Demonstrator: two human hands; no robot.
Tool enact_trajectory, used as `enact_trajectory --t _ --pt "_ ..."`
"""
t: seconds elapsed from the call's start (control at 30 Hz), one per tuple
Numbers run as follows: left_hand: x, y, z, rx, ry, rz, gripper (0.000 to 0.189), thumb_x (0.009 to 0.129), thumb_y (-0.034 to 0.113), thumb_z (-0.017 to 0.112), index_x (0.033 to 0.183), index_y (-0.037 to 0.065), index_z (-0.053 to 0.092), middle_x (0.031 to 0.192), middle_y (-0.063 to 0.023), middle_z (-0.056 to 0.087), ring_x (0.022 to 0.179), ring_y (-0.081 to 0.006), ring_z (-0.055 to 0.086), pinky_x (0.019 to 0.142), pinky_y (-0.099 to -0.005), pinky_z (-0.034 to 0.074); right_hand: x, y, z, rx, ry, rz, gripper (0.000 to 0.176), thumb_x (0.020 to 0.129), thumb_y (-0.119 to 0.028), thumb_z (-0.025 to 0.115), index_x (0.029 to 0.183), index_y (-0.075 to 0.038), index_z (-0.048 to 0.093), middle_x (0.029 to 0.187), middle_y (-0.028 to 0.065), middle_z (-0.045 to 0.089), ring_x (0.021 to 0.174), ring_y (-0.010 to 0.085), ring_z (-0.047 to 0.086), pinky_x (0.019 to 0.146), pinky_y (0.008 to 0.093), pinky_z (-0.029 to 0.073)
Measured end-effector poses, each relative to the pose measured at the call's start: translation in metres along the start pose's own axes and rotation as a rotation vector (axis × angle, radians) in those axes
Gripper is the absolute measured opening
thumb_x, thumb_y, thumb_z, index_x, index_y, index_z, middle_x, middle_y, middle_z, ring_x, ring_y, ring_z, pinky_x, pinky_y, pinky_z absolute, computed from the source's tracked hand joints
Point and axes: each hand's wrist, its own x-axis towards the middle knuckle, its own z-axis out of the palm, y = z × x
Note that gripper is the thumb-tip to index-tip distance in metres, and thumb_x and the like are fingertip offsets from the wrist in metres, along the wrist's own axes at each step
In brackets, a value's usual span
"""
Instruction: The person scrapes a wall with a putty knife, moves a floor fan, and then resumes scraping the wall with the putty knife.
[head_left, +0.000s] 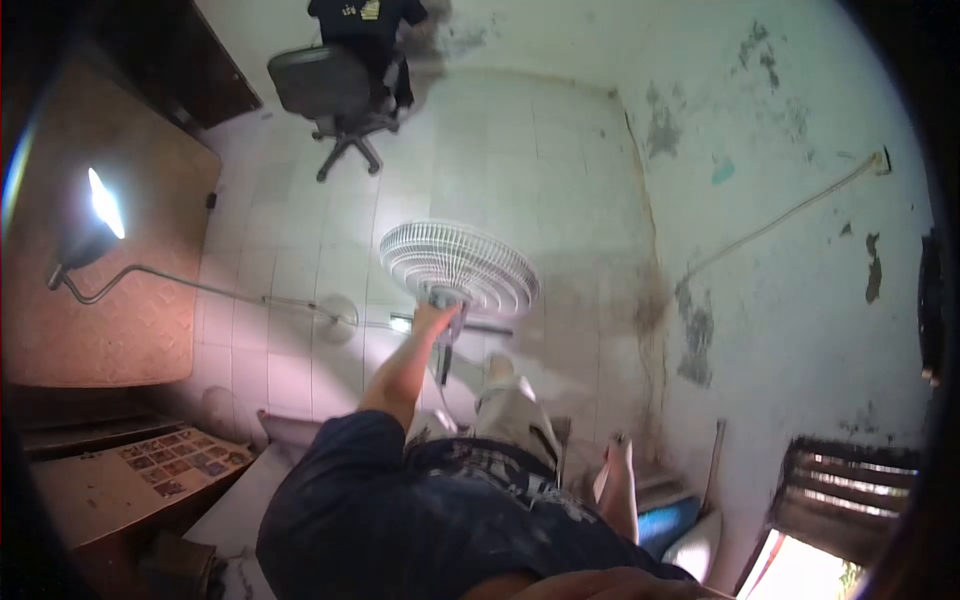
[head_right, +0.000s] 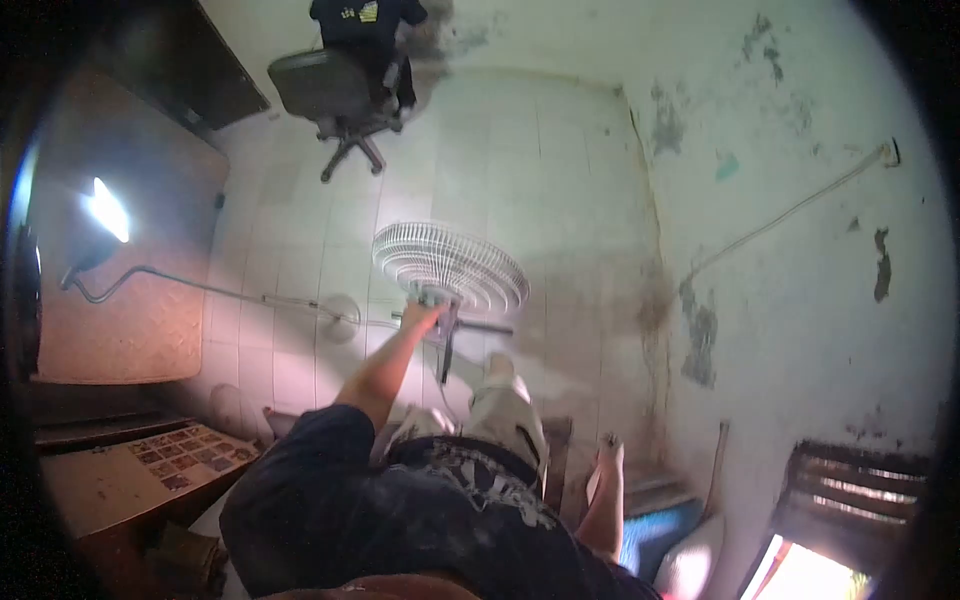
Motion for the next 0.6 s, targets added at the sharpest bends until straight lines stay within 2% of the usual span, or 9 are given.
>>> enact_trajectory --t 0.03,0.07,0.13,0.27,0.4,0.47,0.5,0.53,0.6 --pt "-0.017 0.009 -0.018 -0.036 -0.03 0.027 0.102 0.055 0.053 0.074 0.122 -0.011 0.034 0.118 -0.0279 0.048 0.108 -0.037 0.05 0.09 -0.0371 0.042 -0.007 -0.009 -0.002 -0.032 -0.014 0.0 0.029 0.087 -0.021 0.049 0.062 -0.012 0.04 0.045 0.0002 0.037 0.035 0.0119 0.038 0.034 0.0283 0.03" --pt "-0.016 -0.002 -0.014 -0.149 0.014 0.052 0.101 0.057 0.05 0.075 0.122 -0.013 0.032 0.115 -0.0297 0.049 0.107 -0.036 0.051 0.09 -0.0376 0.042 -0.013 -0.007 0.0 -0.013 0.084 -0.045 0.029 0.088 -0.021 0.049 0.062 -0.012 0.04 0.047 -0.0011 0.037 0.039 0.0106 0.038 0.037 0.0262 0.032" --pt "-0.018 -0.026 -0.011 -0.316 0.019 0.123 0.107 0.058 0.045 0.076 0.13 -0.011 0.019 0.128 -0.0289 0.037 0.117 -0.034 0.042 0.096 -0.0358 0.036 -0.047 -0.024 0.007 0.08 0.04 -0.069 0.025 0.088 -0.019 0.05 0.065 -0.012 0.042 0.049 -0.0015 0.036 0.043 0.0086 0.038 0.04 0.0239 0.033" --pt "-0.048 -0.076 -0.023 -0.353 -0.121 0.021 0.113 0.058 0.042 0.079 0.135 -0.004 0.01 0.122 -0.0277 0.041 0.109 -0.0327 0.047 0.091 -0.0362 0.039 -0.108 0.03 0.025 0.116 0.004 -0.005 0.019 0.086 -0.022 0.053 0.073 -0.011 0.046 0.049 -0.0011 0.039 0.042 0.0082 0.04 0.039 0.0233 0.034" --pt "-0.089 -0.113 -0.044 -0.207 -0.283 -0.101 0.1 0.063 0.042 0.076 0.133 0.0 0.018 0.118 -0.0229 0.046 0.105 -0.0288 0.05 0.089 -0.0386 0.04 -0.18 0.083 0.045 0.044 -0.031 0.333 0.016 0.084 -0.022 0.052 0.08 -0.006 0.05 0.049 0.004 0.047 0.038 0.0128 0.046 0.034 0.0271 0.035" --pt "-0.096 -0.134 -0.05 -0.165 -0.499 -0.212 0.093 0.067 0.044 0.071 0.133 0.002 0.021 0.115 -0.0183 0.05 0.1 -0.0257 0.052 0.08 -0.0437 0.042 -0.207 0.093 0.051 -0.205 -0.071 0.516 0.02 0.083 -0.027 0.052 0.08 -0.007 0.051 0.049 0.0042 0.047 0.039 0.0142 0.048 0.034 0.0279 0.036" --pt "-0.099 -0.145 -0.049 -0.175 -0.503 -0.249 0.078 0.071 0.044 0.066 0.127 0.0 0.033 0.109 -0.0135 0.054 0.093 -0.0229 0.054 0.069 -0.0452 0.043 -0.215 0.092 0.05 -0.323 -0.122 0.552 0.024 0.083 -0.031 0.052 0.079 -0.007 0.051 0.05 0.005 0.047 0.038 0.0165 0.048 0.036 0.0302 0.039" --pt "-0.104 -0.153 -0.051 -0.168 -0.507 -0.255 0.078 0.071 0.044 0.066 0.127 0.0 0.033 0.109 -0.0135 0.054 0.093 -0.0229 0.054 0.069 -0.0452 0.043 -0.211 0.121 0.045 -0.364 -0.218 0.474 0.023 0.083 -0.03 0.052 0.08 -0.007 0.051 0.052 0.0062 0.047 0.039 0.0184 0.048 0.037 0.034 0.041" --pt "-0.107 -0.162 -0.055 -0.142 -0.574 -0.321 0.059 0.074 0.041 0.065 0.117 0.004 0.048 0.105 -0.0124 0.056 0.097 -0.0244 0.054 0.073 -0.0411 0.043 -0.189 0.163 0.037 -0.186 -0.288 0.61 0.024 0.082 -0.03 0.052 0.078 -0.007 0.051 0.051 0.0071 0.048 0.039 0.0194 0.048 0.038 0.0354 0.041"
